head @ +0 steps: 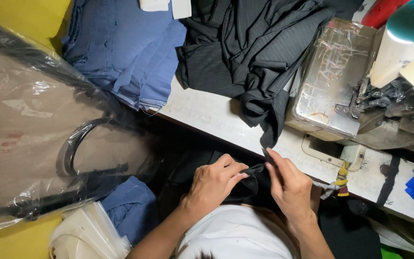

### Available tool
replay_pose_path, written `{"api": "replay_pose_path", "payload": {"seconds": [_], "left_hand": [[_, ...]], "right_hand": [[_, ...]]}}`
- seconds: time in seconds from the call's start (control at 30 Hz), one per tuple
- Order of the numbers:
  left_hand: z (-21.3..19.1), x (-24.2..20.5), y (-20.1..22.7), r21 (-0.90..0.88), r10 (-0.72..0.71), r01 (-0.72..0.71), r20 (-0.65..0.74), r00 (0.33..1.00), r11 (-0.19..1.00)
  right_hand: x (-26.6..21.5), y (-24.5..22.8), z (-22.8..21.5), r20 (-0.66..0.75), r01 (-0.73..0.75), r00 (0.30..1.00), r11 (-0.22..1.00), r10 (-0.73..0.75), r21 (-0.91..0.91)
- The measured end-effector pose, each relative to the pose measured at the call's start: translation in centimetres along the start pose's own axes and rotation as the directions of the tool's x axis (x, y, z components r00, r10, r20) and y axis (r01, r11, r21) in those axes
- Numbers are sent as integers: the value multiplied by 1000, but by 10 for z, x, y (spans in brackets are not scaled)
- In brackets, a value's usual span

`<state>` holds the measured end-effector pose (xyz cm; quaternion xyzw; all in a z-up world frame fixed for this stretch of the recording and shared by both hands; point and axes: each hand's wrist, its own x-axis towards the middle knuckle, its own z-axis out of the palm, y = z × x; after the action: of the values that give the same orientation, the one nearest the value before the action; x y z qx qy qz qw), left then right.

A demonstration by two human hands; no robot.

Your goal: Trimming loose threads from black fabric pieces using hand nippers at a sewing workstation

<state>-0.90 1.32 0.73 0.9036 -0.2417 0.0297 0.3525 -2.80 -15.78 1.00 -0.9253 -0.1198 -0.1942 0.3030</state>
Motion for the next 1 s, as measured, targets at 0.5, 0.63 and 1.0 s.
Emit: {"api": "replay_pose_path", "payload": {"seconds": [0.5, 0.63, 1.0], "left_hand": [[-35, -28, -85, -204, -281, 218, -368, 886, 955], [36, -70, -167, -424, -417, 313, -175, 892, 849], [-11, -47, -122, -318, -390, 287, -334, 858, 903]], "right_hand": [[-88, 50, 14, -145, -325, 943, 919, 298, -222], [-122, 66, 44, 27, -428, 897, 880, 442, -209], [-92, 51, 26, -138, -195, 974, 974, 178, -117]]}}
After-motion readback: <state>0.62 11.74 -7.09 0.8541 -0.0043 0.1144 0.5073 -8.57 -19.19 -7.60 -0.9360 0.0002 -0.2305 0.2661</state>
